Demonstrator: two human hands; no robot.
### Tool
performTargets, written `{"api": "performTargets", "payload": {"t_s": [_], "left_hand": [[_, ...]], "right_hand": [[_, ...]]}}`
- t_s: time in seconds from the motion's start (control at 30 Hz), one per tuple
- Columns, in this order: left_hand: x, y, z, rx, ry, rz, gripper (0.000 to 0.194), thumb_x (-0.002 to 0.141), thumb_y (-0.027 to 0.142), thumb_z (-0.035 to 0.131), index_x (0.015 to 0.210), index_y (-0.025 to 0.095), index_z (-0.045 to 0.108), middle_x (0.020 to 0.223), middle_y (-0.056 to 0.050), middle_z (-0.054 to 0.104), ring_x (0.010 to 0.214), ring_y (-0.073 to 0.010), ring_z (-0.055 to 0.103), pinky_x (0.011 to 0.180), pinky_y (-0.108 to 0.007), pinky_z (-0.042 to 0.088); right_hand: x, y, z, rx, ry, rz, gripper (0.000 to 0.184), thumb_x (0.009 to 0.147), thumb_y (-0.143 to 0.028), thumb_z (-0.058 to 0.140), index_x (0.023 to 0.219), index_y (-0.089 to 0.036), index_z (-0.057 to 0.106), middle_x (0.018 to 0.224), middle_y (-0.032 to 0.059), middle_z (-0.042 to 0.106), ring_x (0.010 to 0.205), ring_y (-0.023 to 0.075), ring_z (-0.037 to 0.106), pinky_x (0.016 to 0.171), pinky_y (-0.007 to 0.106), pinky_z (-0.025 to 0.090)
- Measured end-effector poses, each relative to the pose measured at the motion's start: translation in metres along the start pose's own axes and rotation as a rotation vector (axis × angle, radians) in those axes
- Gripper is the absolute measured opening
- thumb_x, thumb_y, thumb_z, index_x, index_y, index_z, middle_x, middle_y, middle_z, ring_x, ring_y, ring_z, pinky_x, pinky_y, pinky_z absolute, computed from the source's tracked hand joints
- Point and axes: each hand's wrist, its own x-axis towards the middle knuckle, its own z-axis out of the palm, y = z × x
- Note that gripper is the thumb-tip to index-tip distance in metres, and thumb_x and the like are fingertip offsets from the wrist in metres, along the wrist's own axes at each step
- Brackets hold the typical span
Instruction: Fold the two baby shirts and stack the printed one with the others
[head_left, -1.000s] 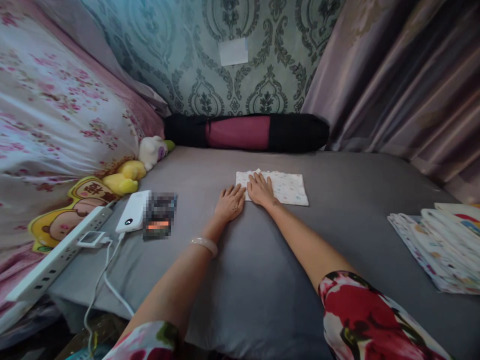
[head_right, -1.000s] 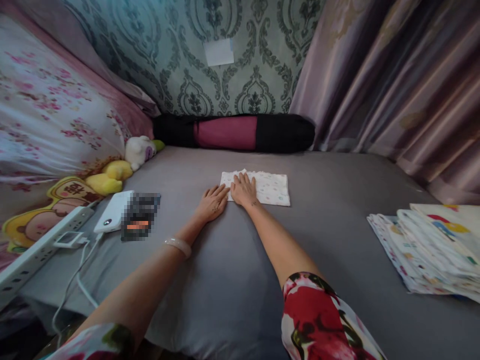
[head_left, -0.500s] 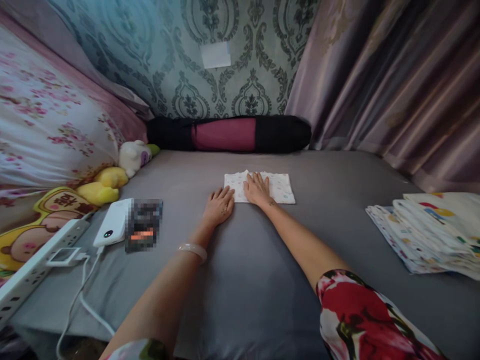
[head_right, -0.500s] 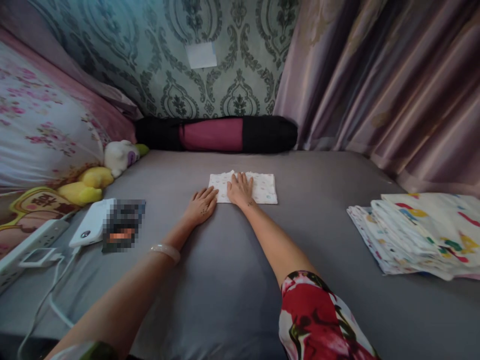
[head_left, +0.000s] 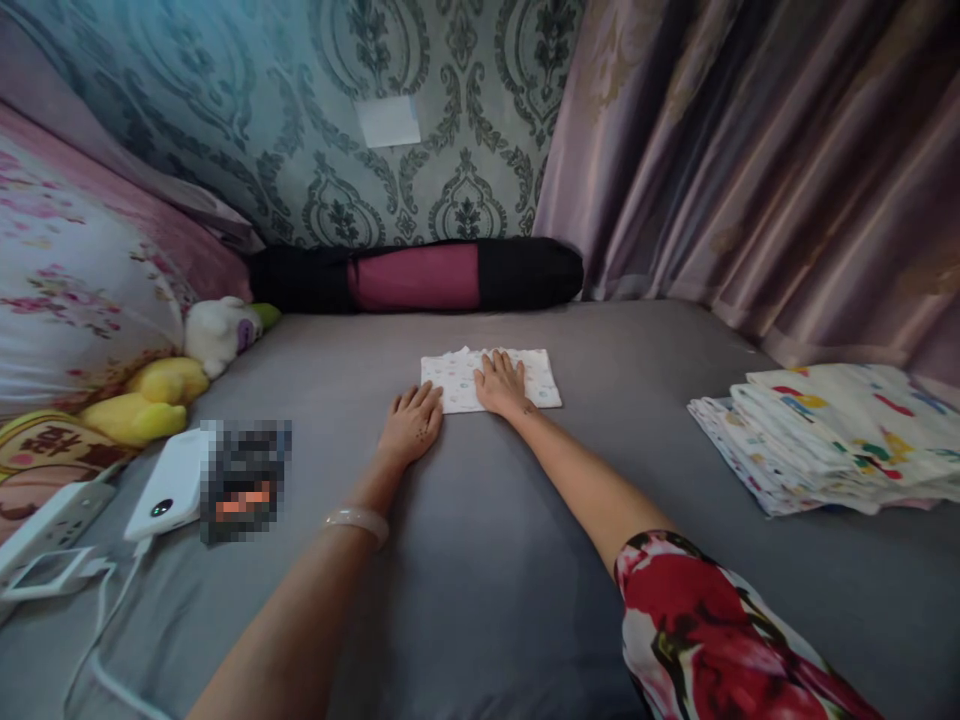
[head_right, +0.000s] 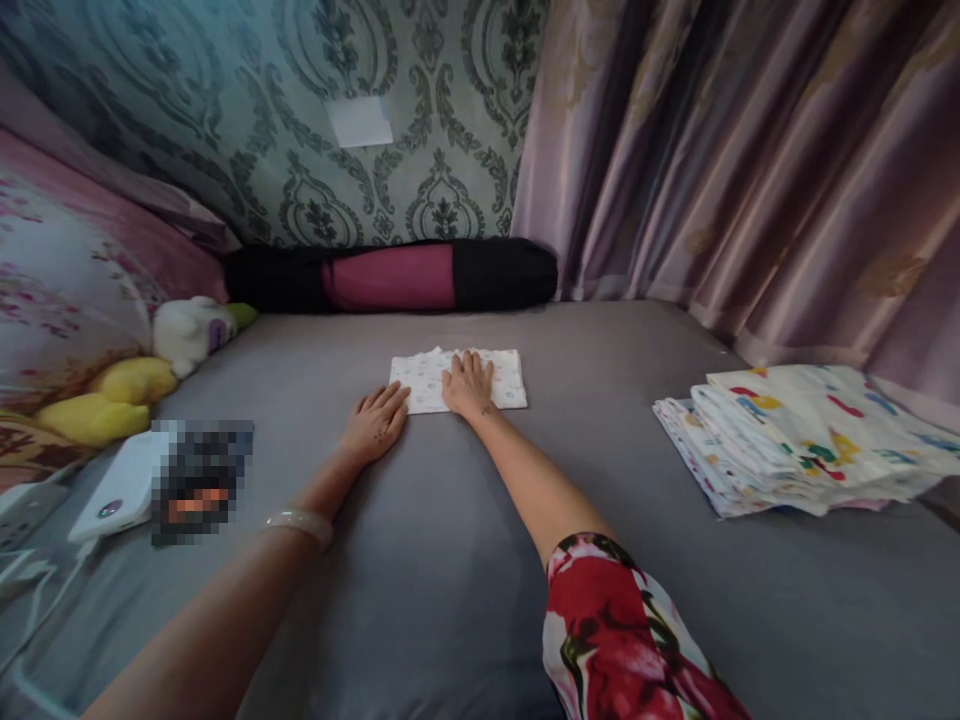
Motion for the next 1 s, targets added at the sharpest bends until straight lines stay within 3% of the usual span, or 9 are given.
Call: {"api": "performTargets", "payload": {"t_s": [0.3, 0.63, 1.0], "left_hand": [[0.000, -0.001, 0.001, 0.006, -0.008, -0.006, 0.052, 0.100, 0.038, 0.024, 0.146, 0.024, 0.042, 0.156, -0.003, 0.037, 0.142, -0.0277, 0.033, 0.116, -0.047, 0.026], [0.000, 0.000, -0.001, 0.017, -0.011, -0.003, 0.053, 0.100, 0.038, 0.023, 0.146, 0.023, 0.043, 0.155, -0.003, 0.038, 0.142, -0.0279, 0.034, 0.115, -0.047, 0.027], [0.001, -0.003, 0.004, 0.007, -0.016, 0.002, 0.054, 0.099, 0.039, 0.022, 0.147, 0.023, 0.041, 0.156, -0.003, 0.037, 0.143, -0.0280, 0.032, 0.116, -0.048, 0.027]], "right_hand": [[-0.002, 0.015, -0.005, 0.001, 0.040, 0.067, 0.055, 0.101, -0.037, 0.026, 0.147, -0.010, 0.038, 0.157, 0.0158, 0.029, 0.145, 0.0307, 0.020, 0.115, 0.056, 0.013], [-0.004, 0.015, -0.008, 0.003, 0.027, 0.073, 0.055, 0.100, -0.038, 0.026, 0.147, -0.011, 0.038, 0.157, 0.0155, 0.030, 0.144, 0.0303, 0.022, 0.115, 0.055, 0.015], [-0.007, 0.038, -0.012, -0.038, 0.044, 0.147, 0.058, 0.101, -0.039, 0.024, 0.148, -0.007, 0.037, 0.155, 0.0184, 0.032, 0.144, 0.0317, 0.022, 0.115, 0.053, 0.014]]}}
